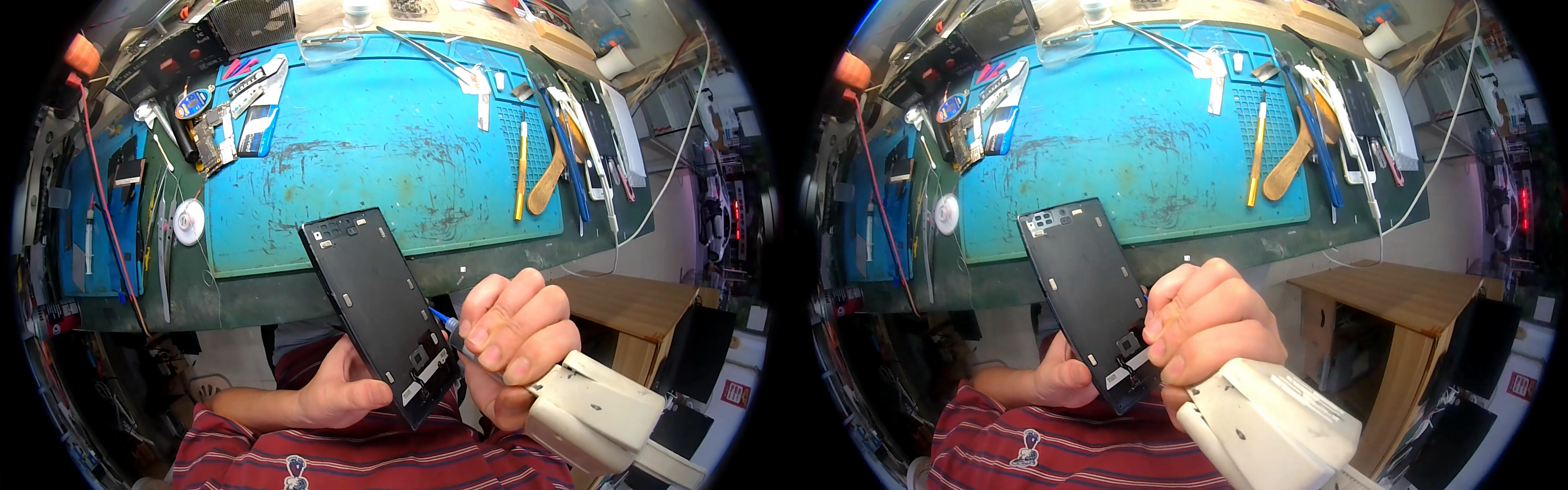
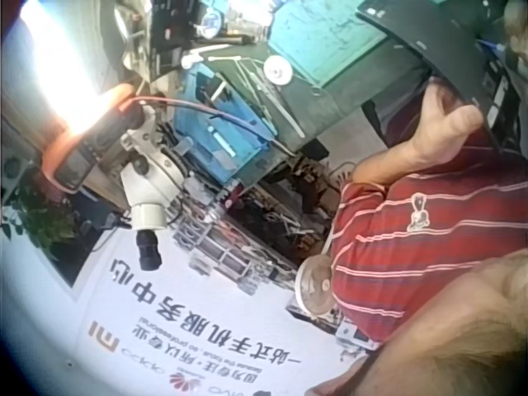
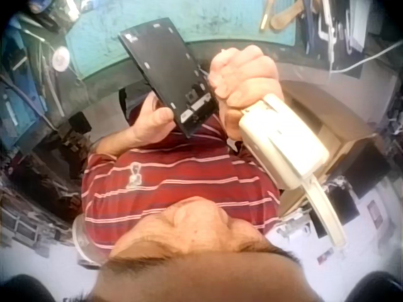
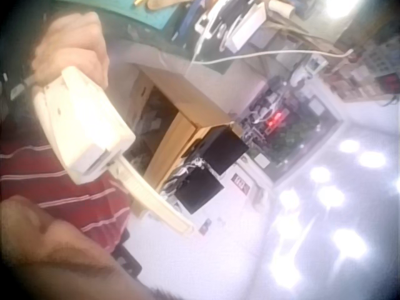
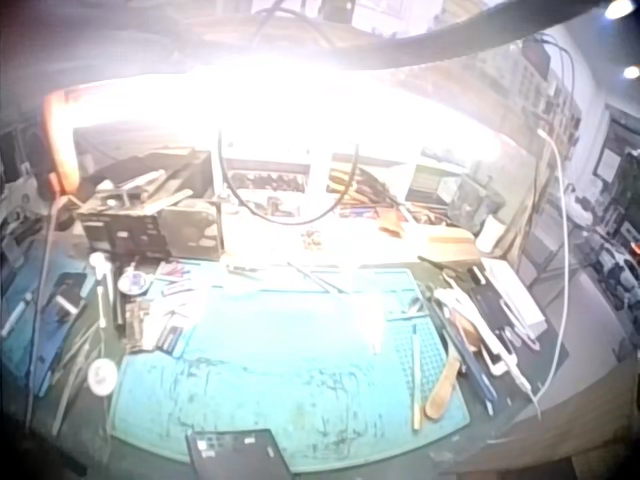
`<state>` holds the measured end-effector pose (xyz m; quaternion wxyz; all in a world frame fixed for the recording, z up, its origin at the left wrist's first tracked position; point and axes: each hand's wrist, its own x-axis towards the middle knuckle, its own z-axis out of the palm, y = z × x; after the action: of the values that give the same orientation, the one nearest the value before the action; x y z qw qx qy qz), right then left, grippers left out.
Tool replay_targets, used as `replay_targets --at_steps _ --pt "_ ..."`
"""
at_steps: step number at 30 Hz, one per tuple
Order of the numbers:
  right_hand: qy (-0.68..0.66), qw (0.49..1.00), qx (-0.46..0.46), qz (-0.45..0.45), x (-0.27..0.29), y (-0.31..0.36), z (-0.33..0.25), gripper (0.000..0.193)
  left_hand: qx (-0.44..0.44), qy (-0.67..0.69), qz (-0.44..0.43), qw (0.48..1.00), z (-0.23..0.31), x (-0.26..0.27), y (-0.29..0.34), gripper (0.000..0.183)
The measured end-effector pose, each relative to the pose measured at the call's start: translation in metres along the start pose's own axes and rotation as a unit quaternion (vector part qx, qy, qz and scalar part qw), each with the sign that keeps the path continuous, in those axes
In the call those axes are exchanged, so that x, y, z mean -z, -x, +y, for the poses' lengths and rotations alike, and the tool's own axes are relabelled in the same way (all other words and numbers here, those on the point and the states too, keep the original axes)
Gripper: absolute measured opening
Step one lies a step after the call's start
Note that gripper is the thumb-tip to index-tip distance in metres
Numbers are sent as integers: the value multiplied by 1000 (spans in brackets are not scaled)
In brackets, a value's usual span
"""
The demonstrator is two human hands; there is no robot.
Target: The person applies a substance from a syringe along the edges of a disassembled smartphone back cover. They then place the syringe down, wipe their hands with a tissue, and peel protective blue and white adhesive films off a new rose-gold phone back cover.
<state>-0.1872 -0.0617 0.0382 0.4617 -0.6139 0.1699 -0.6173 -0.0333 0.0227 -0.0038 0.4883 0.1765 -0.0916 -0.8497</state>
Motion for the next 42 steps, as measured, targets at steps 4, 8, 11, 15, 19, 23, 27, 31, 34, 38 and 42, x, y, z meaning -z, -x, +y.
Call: replay_targets --at_steps 4,8,11,15,19,23,27,31,34,38,42 --pt "-4 1000 5 -6 2 2 -1 24 0 -2 -3 1000 1 -1 0 84" --pt "-5 1000 8 -2 2 3 -2 24 -5 -2 -3 1000 -2 0 0 84" --pt "-1 1000 7 -1 4 5 -5 24 -14 -7 12 1000 -1 -6 -2 84" --pt "-16 1000 13 14 3 7 -6 21 5 -44 29 999 0 -7 -1 100" --pt "-30 999 6 34 2 8 -12 16 -1 -47 29 998 -1 -7 -2 101" --pt "-34 999 13 37 2 9 -14 16 -35 -8 4 999 -4 -6 -4 83" --pt "-37 999 14 36 3 11 -15 17 -6 -58 31 998 0 -11 -5 101" --pt "-37 999 9 34 5 14 -18 18 -3 -58 34 998 0 -12 -5 101" --pt "-38 999 9 37 6 16 -20 18 -2 -59 36 998 -1 -12 -4 100" --pt "-36 998 5 42 6 18 -22 17 -2 -57 37 998 -2 -12 -5 100" --pt "-33 998 8 44 7 18 -25 16 -38 -7 4 999 -6 -8 -6 83"
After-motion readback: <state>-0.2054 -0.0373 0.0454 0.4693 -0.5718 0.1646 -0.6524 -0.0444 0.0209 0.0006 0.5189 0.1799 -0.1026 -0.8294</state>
